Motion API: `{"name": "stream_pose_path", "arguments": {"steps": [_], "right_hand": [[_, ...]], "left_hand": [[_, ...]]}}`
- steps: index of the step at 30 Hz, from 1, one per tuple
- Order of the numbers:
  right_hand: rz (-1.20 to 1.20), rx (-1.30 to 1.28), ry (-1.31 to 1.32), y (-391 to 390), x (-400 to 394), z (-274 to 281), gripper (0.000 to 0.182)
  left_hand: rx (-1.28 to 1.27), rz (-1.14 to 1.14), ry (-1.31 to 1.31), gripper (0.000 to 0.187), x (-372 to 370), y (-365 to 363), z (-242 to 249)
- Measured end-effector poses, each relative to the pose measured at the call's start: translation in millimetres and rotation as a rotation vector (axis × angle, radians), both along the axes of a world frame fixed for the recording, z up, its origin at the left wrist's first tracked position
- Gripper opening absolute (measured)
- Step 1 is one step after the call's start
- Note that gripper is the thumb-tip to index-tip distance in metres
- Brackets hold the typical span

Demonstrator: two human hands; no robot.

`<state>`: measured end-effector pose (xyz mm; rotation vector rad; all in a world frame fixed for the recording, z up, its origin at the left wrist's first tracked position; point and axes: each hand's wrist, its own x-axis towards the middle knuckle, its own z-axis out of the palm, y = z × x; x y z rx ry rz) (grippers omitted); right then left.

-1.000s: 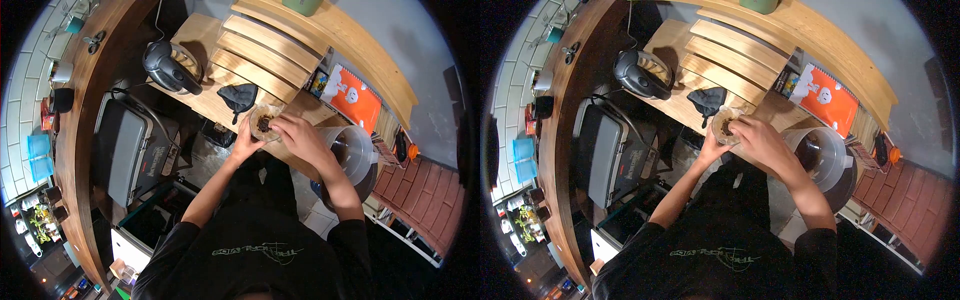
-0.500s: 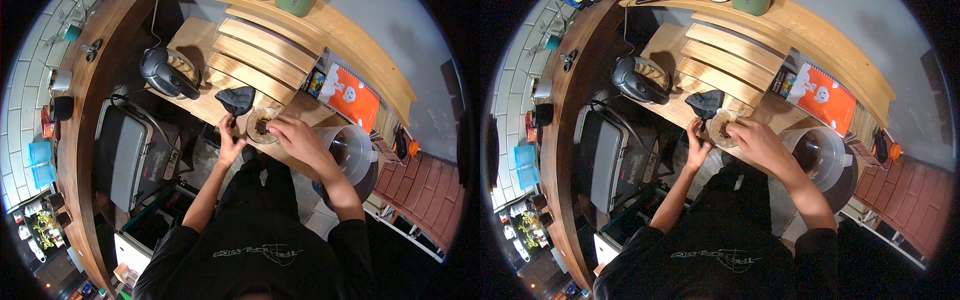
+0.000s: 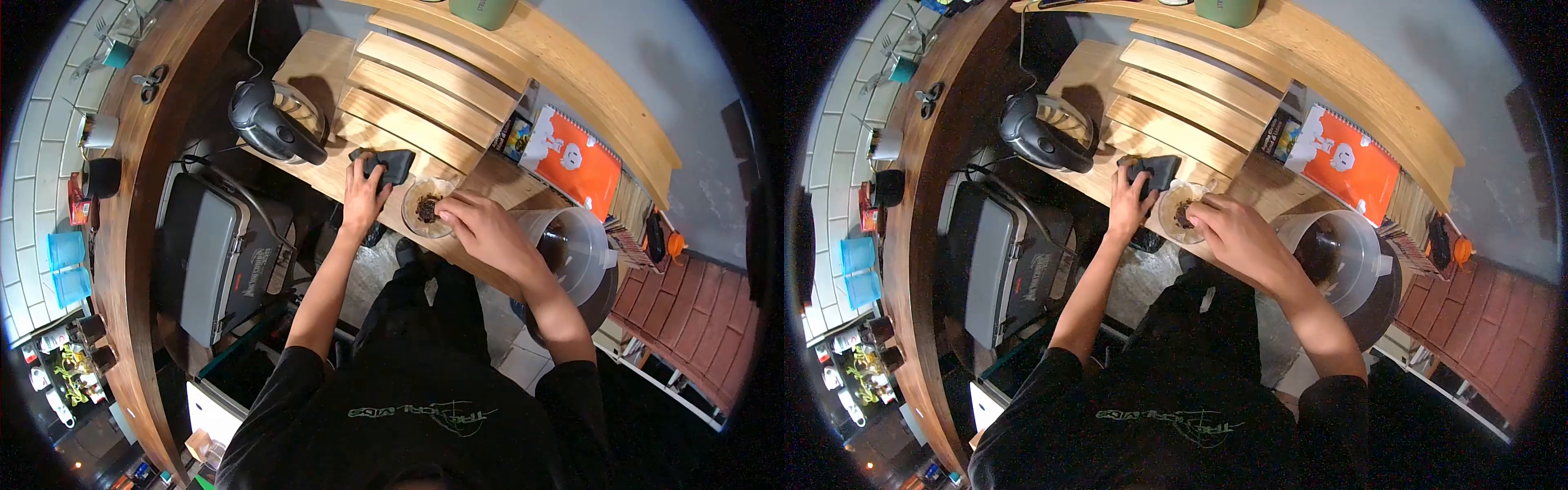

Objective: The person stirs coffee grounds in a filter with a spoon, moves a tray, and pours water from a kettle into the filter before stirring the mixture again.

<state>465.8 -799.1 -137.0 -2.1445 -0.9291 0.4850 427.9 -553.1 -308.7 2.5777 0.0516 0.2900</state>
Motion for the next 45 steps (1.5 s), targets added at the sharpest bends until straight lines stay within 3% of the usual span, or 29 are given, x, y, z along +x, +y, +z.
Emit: {"name": "stream_pose_path", "arguments": {"steps": [4, 10, 13, 14, 18, 19, 20, 23, 26, 28, 35, 37, 45], "right_hand": [[0.007, 0.009, 0.0, -1, 1, -1, 0.018], [0.017, 0.01, -0.003, -1, 2, -3, 0.018], [0.009, 0.002, -0.008, -1, 2, -1, 0.018], [0.004, -0.009, 0.004, -1, 2, 0, 0.017], [0.014, 0.022, -0.02, 0, -1, 5, 0.017], [0.015, 0.028, -0.021, 0, -1, 5, 0.016], [0.016, 0.034, -0.024, 0, -1, 6, 0.016], [-0.015, 0.043, -0.053, 0, 0, 4, 0.015], [0.03, -0.045, -0.019, 0, 1, 7, 0.015], [0.025, -0.031, -0.007, 0, 0, 5, 0.015], [0.004, 0.02, -0.037, -1, 1, 0, 0.014], [0.004, -0.003, -0.022, -2, 0, 3, 0.014], [-0.022, 0.034, -0.028, -1, 1, 1, 0.014]], "left_hand": [[0.009, 0.014, -0.022, 0.039, -17, 19, 3], [0.259, 0.122, -0.057, 0.049, -26, 34, 9], [0.027, 0.187, -0.152, 0.049, -35, -1, 13], [-0.155, 0.158, -0.147, 0.052, -41, -10, 13], [-0.785, -0.024, -0.188, 0.102, -62, -49, 7], [-0.795, -0.014, -0.136, 0.12, -66, -59, 5], [-0.78, -0.043, -0.124, 0.125, -69, -64, 3], [-0.772, -0.055, -0.089, 0.123, -67, -70, 10], [-0.608, -0.101, -0.061, 0.116, -58, -69, 20], [-0.538, -0.086, -0.112, 0.105, -52, -71, 28], [-0.585, -0.074, -0.04, 0.083, -45, -80, 5], [-0.496, -0.085, -0.046, 0.078, -43, -81, 2], [-0.598, -0.08, -0.043, 0.08, -42, -84, 0]]}}
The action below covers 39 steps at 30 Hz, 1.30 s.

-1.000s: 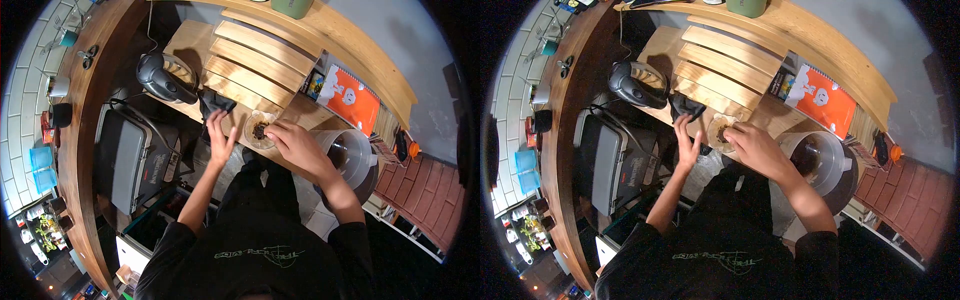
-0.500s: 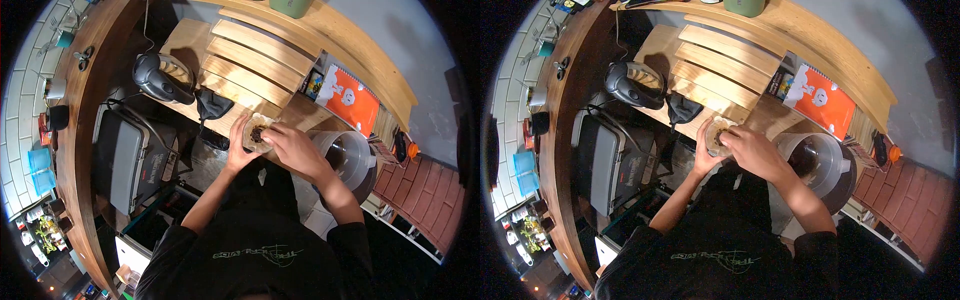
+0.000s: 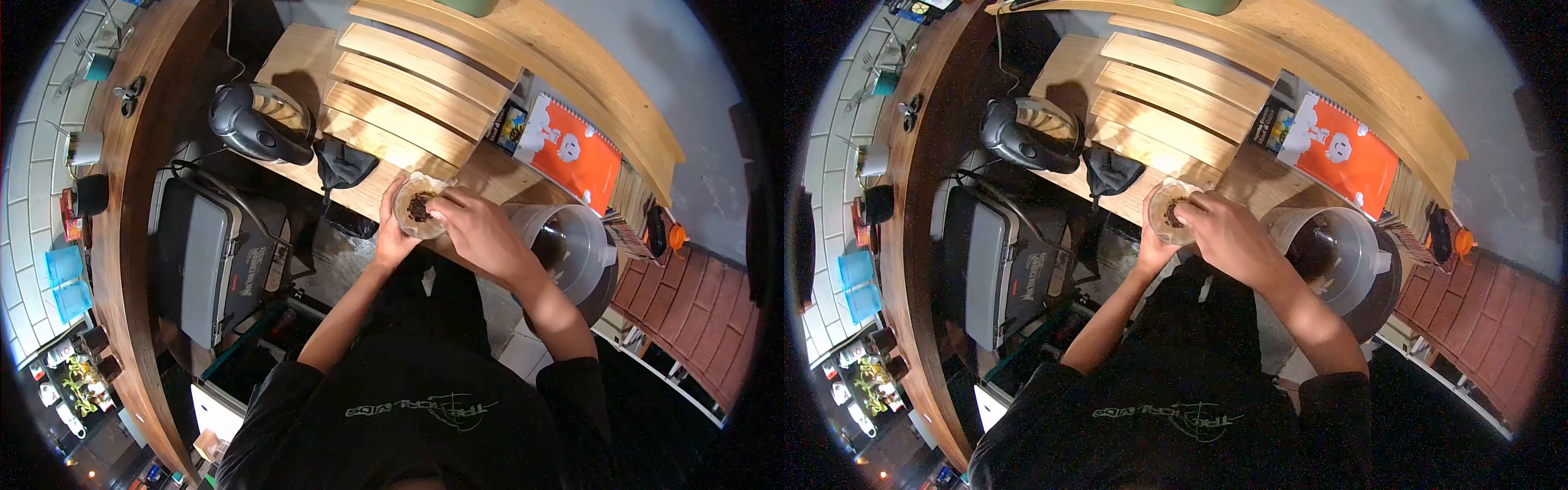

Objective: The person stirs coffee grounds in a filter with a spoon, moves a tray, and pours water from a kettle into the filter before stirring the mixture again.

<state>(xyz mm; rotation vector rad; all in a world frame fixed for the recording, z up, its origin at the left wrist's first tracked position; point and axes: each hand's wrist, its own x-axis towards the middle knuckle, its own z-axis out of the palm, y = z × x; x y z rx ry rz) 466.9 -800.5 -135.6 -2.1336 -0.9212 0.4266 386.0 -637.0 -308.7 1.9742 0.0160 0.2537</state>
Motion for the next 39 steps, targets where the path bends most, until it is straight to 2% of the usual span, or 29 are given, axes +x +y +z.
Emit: {"name": "stream_pose_path", "arguments": {"steps": [11, 14, 17, 19, 24, 26, 29, 31, 32, 36, 37, 39], "right_hand": [[0.03, -0.054, 0.039, 1, 1, 0, 0.014], [-0.07, 0.066, 0.005, 1, 0, -6, 0.015], [-0.107, 0.017, -0.008, 2, -2, 1, 0.016], [-0.088, 0.001, 0.01, 2, -2, -4, 0.017], [0.01, -0.065, 0.071, 1, -7, 3, 0.018], [-0.052, -0.12, -0.074, 0, -16, 8, 0.02], [-0.125, -0.165, -0.212, -2, -21, 14, 0.023], [-0.167, -0.171, -0.214, -1, -29, 15, 0.023], [-0.207, -0.178, -0.199, -1, -34, 13, 0.023], [-0.276, -0.116, -0.212, 0, -51, -8, 0.024], [-0.278, -0.112, -0.214, 0, -53, -7, 0.024], [-0.312, -0.219, -0.084, 2, -56, -1, 0.036]], "left_hand": [[-0.038, -0.004, -0.011, 0.095, -1, -1, -5], [-0.093, 0.021, 0.01, 0.09, -1, -2, 0], [0.04, 0.007, -0.022, 0.083, 0, -1, 5], [-0.119, 0.034, 0.002, 0.071, -1, -3, 6], [-0.128, 0.049, 0.018, 0.071, -2, -2, 7], [-0.129, 0.042, 0.012, 0.072, -3, -3, 8], [-0.053, 0.03, 0.009, 0.074, -1, 0, 16], [-0.019, 0.009, 0.026, 0.08, -3, 2, 16], [-0.032, 0.003, 0.031, 0.09, -2, 2, 15], [0.028, 0.013, -0.038, 0.103, -7, 9, 30], [0.031, 0.012, -0.041, 0.103, -11, 12, 31], [0.047, 0.052, -0.045, 0.097, -20, 18, 31]]}}
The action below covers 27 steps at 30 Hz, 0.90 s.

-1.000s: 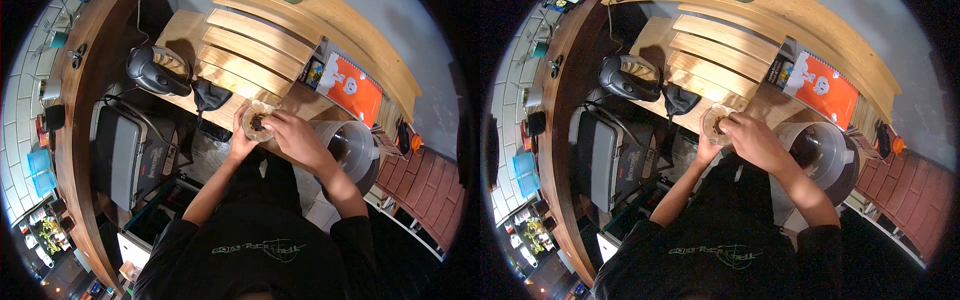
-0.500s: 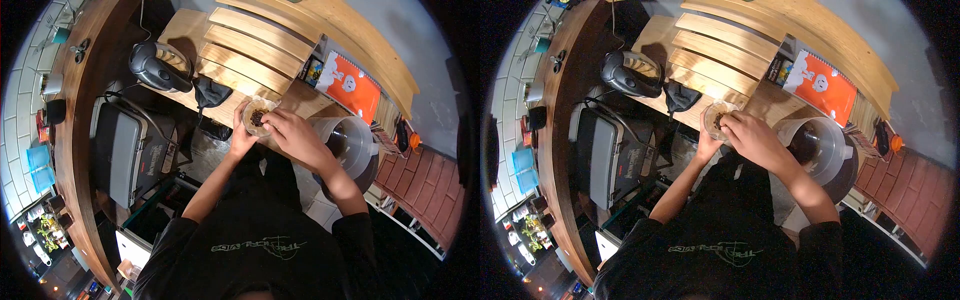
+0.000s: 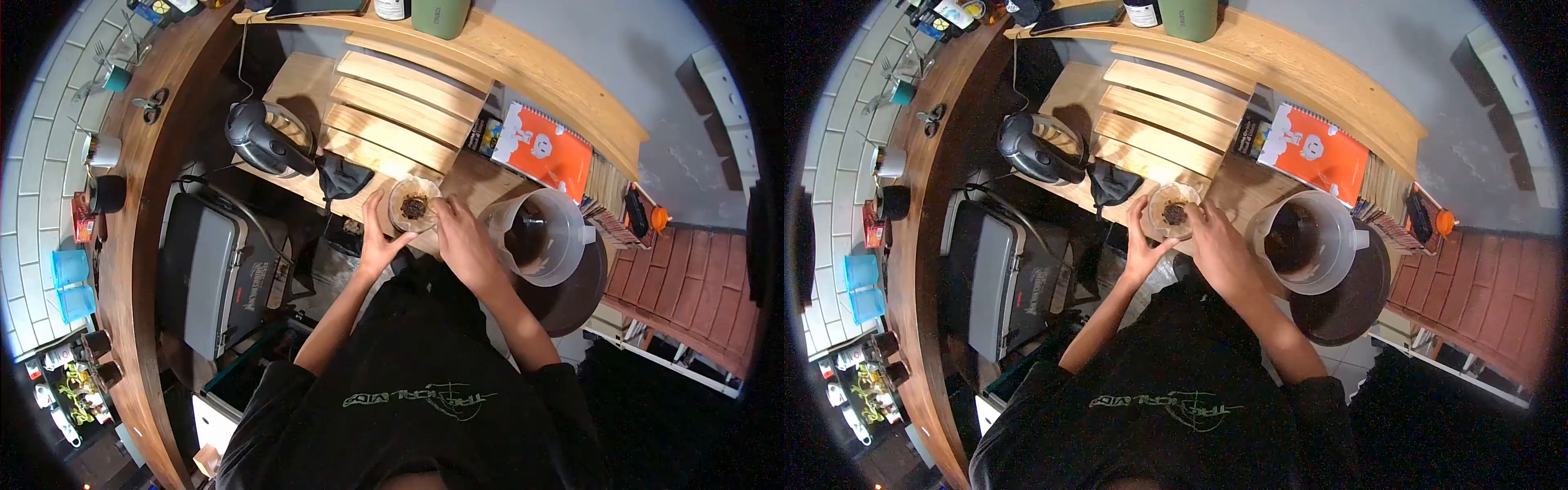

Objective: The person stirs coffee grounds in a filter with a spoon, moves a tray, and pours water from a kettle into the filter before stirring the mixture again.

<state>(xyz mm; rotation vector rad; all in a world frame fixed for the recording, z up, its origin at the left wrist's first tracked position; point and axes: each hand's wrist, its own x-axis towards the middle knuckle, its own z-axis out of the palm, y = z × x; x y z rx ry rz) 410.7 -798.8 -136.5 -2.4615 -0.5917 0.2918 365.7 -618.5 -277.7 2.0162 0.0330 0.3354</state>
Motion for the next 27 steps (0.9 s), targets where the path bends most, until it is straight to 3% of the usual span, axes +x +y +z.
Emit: {"name": "stream_pose_path", "arguments": {"steps": [1, 3, 4, 7, 12, 14, 16, 18, 25, 27], "right_hand": [[-0.003, 0.003, -0.001, 1, -1, -1, 0.036], [-0.082, 0.022, -0.016, 4, -4, -3, 0.033], [-0.081, 0.026, -0.014, 5, -4, -4, 0.033], [-0.107, 0.082, 0.042, 6, -2, -4, 0.035], [-0.203, 0.226, 0.07, 10, -5, -9, 0.048], [-0.228, 0.27, 0.057, 10, -10, -10, 0.051], [-0.256, 0.313, 0.04, 10, -16, -12, 0.055], [-0.338, 0.332, 0.013, 10, -24, -18, 0.057], [-0.288, 0.287, -0.043, -2, -66, -26, 0.054], [-0.371, 0.333, 0.124, -9, -77, -26, 0.046]], "left_hand": [[0.003, -0.003, -0.001, 0.097, -6, 4, -1], [-0.017, 0.056, -0.024, 0.064, -20, 12, -5], [-0.013, 0.056, -0.023, 0.064, -28, 18, -8], [0.002, 0.125, 0.05, 0.015, -44, 23, -4], [-0.049, 0.122, 0.094, 0.013, -46, 25, -2], [-0.054, 0.1, 0.058, 0.024, -40, 19, -3], [-0.125, 0.065, 0.115, 0.073, -32, 10, 2], [-0.042, 0.013, 0.053, 0.089, -21, 3, 10], [0.057, -0.096, -0.009, 0.104, 11, -2, 7], [0.066, -0.116, -0.001, 0.108, 14, -2, 7]]}}
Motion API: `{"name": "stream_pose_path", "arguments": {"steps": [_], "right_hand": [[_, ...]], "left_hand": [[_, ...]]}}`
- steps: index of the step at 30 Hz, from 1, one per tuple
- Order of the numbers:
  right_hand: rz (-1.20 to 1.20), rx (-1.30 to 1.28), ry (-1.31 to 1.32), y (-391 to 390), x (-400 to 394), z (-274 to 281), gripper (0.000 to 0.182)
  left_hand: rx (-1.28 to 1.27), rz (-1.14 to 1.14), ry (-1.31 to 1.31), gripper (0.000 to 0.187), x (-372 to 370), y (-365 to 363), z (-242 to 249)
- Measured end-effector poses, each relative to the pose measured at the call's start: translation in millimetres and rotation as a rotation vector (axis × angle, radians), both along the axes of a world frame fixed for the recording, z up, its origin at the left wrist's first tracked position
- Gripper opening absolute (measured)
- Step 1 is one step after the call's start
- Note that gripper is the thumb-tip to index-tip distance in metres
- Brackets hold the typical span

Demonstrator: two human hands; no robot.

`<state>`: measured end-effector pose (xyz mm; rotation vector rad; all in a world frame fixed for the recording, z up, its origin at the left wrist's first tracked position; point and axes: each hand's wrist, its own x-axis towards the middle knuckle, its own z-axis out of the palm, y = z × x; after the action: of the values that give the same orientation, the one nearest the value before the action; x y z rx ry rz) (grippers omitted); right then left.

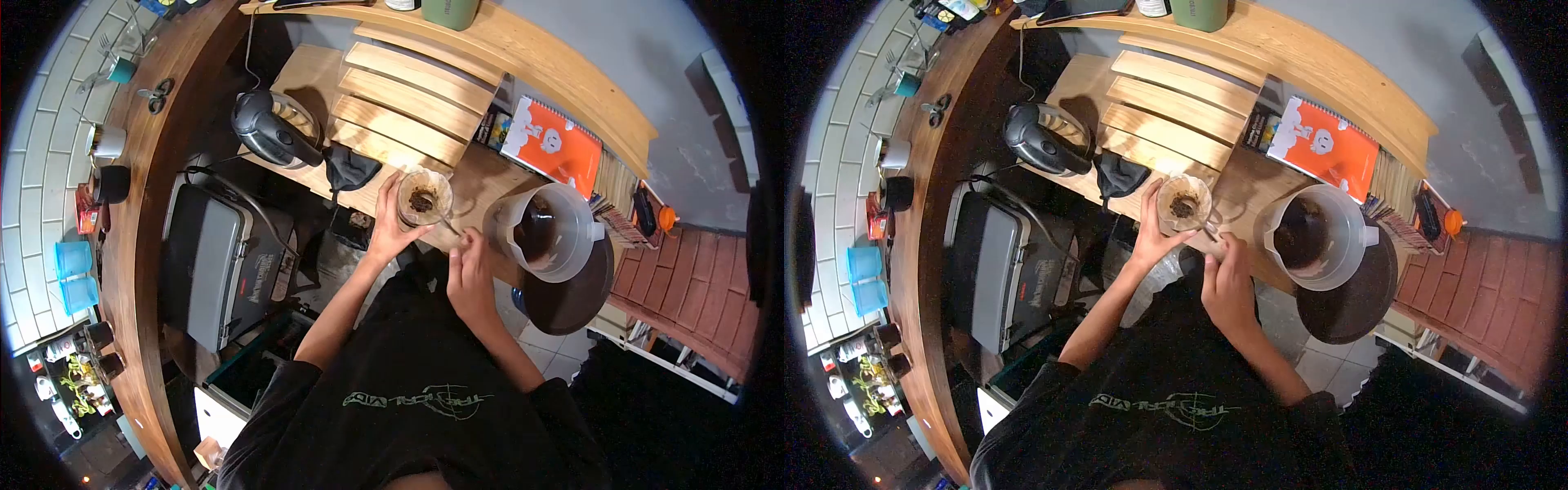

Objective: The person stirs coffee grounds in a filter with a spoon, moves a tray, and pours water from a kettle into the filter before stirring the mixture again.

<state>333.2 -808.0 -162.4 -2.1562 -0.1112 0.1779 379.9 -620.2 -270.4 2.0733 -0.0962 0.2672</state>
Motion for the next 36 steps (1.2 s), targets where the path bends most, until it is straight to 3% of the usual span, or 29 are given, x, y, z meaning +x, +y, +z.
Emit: {"name": "stream_pose_path", "arguments": {"steps": [2, 6, 8, 12, 14, 15, 17, 19, 20, 21, 28, 33, 36], "right_hand": [[-0.083, 0.064, 0.039, -3, -3, -5, 0.036], [-0.121, 0.179, 0.162, -8, 8, -5, 0.033], [0.002, 0.016, 0.046, -14, 11, -22, 0.032], [0.026, 0.122, 0.069, -20, 23, -84, 0.029], [0.039, 0.098, -0.25, -14, 36, -94, 0.026], [0.039, 0.102, -0.248, -14, 40, -102, 0.026], [0.209, 0.126, -0.008, -15, 44, -125, 0.025], [0.181, 0.231, 0.12, -11, 44, -154, 0.024], [0.162, 0.401, 0.2, -9, 45, -164, 0.022], [0.145, 0.569, 0.282, -7, 46, -165, 0.022], [0.238, 0.485, 0.314, -17, 57, -180, 0.036], [0.132, 0.561, 0.363, -14, 48, -188, 0.034], [0.093, 0.496, 0.393, -13, 43, -122, 0.036]], "left_hand": [[-0.011, -0.014, 0.02, 0.105, 1, -1, 2], [-0.083, -0.063, 0.085, 0.093, 3, -2, -3], [-0.043, -0.065, 0.098, 0.09, 1, -3, -7], [-0.094, -0.076, 0.18, 0.084, -5, -3, -27], [-0.116, -0.071, 0.2, 0.083, -5, -3, -26], [-0.142, -0.059, 0.221, 0.082, -6, -4, -27], [-0.134, -0.059, 0.22, 0.082, -7, -4, -31], [-0.127, -0.064, 0.214, 0.081, -6, -2, -37], [-0.102, -0.073, 0.208, 0.081, -6, -1, -41], [-0.079, -0.079, 0.204, 0.081, -7, 0, -44], [-0.098, -0.052, 0.206, 0.084, -9, -1, -53], [-0.217, -0.069, 0.244, 0.081, -10, 1, -53], [-0.22, -0.085, 0.254, 0.081, -12, -3, -24]]}}
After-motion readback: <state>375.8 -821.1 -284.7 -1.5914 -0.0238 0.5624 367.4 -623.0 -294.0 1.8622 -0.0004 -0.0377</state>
